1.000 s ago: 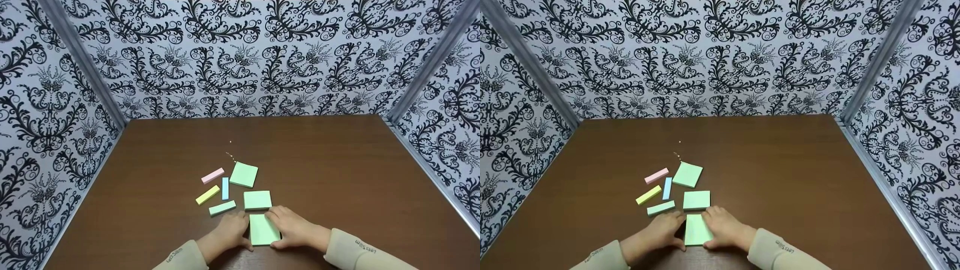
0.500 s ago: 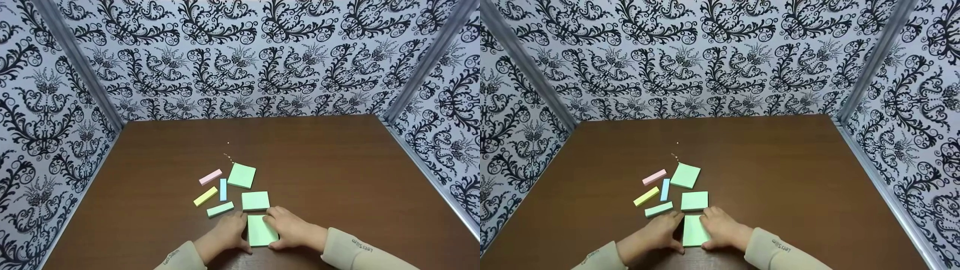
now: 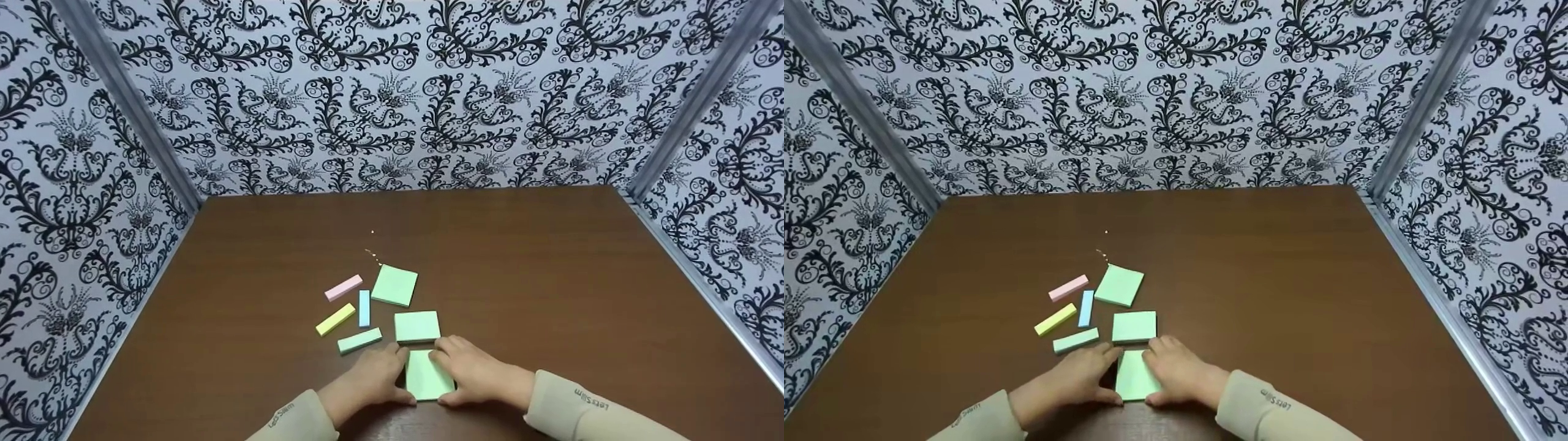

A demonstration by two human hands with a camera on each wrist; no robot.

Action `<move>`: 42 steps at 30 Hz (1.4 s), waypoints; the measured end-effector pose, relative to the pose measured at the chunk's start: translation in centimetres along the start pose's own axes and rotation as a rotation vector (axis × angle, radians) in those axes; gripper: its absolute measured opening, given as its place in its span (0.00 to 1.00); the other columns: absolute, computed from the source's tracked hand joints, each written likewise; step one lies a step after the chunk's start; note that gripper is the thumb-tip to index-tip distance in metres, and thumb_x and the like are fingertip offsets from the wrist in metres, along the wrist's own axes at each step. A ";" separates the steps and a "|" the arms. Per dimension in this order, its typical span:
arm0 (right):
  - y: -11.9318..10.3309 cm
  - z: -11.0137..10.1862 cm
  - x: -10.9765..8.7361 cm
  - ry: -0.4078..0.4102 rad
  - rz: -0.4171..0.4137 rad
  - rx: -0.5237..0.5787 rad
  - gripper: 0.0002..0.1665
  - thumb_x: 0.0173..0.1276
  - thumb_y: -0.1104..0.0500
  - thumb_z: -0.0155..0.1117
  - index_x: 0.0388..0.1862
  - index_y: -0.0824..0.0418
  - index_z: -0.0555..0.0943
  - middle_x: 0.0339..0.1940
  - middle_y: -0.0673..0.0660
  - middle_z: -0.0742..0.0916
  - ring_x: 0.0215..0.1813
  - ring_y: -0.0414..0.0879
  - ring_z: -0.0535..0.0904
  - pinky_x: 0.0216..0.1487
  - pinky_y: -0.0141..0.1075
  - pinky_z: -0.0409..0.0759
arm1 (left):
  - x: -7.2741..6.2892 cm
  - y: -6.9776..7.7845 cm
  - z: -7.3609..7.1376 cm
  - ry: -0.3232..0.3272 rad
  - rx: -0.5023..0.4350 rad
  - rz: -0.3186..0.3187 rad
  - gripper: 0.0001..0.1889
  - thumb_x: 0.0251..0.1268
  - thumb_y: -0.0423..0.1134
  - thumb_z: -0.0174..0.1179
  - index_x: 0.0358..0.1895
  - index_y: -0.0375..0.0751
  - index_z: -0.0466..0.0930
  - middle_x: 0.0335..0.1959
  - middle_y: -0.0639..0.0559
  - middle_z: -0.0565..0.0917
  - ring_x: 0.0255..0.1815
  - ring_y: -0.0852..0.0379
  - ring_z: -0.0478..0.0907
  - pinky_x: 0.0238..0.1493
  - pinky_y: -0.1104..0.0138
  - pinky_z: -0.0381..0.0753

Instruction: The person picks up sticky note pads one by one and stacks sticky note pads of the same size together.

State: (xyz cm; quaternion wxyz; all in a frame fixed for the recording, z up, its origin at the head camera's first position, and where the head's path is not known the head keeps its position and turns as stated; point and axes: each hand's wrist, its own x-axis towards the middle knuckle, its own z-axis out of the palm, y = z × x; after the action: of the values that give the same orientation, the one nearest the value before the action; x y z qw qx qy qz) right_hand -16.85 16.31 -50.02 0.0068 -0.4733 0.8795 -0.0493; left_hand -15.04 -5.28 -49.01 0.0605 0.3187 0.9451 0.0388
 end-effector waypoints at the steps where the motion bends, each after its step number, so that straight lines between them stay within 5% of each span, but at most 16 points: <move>1: 0.0 0.0 0.0 0.005 -0.002 -0.002 0.39 0.51 0.38 0.64 0.52 0.65 0.72 0.46 0.56 0.73 0.49 0.48 0.69 0.54 0.41 0.67 | 0.1 0.0 0.0 -0.002 0.005 -0.003 0.37 0.40 0.67 0.63 0.46 0.39 0.72 0.32 0.52 0.73 0.27 0.59 0.71 0.29 0.66 0.72; 17: -0.2 -1.4 -0.2 -0.063 0.037 -0.038 0.42 0.55 0.35 0.60 0.56 0.66 0.70 0.52 0.59 0.75 0.53 0.51 0.72 0.54 0.43 0.71 | 0.4 0.4 -0.2 0.017 0.031 -0.024 0.33 0.35 0.65 0.67 0.36 0.41 0.72 0.26 0.53 0.70 0.23 0.58 0.70 0.27 0.65 0.71; 23: 1.5 -3.6 1.3 0.106 0.015 -0.130 0.30 0.57 0.45 0.63 0.48 0.68 0.76 0.46 0.60 0.80 0.51 0.53 0.76 0.52 0.43 0.74 | 0.2 0.2 0.0 0.027 0.050 -0.027 0.33 0.35 0.66 0.67 0.34 0.41 0.71 0.25 0.53 0.69 0.22 0.58 0.69 0.26 0.64 0.70; 28: 3.7 -5.0 4.3 0.232 0.089 -0.023 0.20 0.60 0.57 0.63 0.47 0.69 0.77 0.45 0.62 0.81 0.49 0.55 0.77 0.49 0.44 0.75 | 0.1 0.1 0.1 0.018 0.062 -0.039 0.33 0.35 0.66 0.67 0.34 0.41 0.71 0.25 0.53 0.68 0.21 0.58 0.68 0.26 0.64 0.71; 36: 5.6 -4.3 9.0 0.043 0.390 0.253 0.31 0.62 0.53 0.61 0.59 0.72 0.69 0.58 0.67 0.74 0.59 0.59 0.70 0.57 0.48 0.68 | 0.3 0.6 -0.1 0.011 0.078 -0.031 0.33 0.35 0.66 0.67 0.33 0.41 0.71 0.26 0.53 0.69 0.22 0.57 0.70 0.27 0.64 0.71; 42: 6.0 -3.1 10.9 -0.047 0.460 0.301 0.39 0.62 0.50 0.62 0.63 0.72 0.64 0.67 0.67 0.66 0.66 0.58 0.63 0.62 0.46 0.64 | 0.5 0.7 -0.4 0.003 0.116 -0.026 0.32 0.35 0.67 0.66 0.32 0.42 0.71 0.28 0.52 0.72 0.24 0.56 0.73 0.27 0.65 0.73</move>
State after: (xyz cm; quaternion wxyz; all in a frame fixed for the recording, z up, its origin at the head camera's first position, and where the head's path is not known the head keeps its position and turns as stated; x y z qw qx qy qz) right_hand -28.09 10.75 -47.12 0.1083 -0.2560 0.9462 -0.1655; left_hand -15.09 -4.38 -48.55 0.0408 0.3095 0.9499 -0.0164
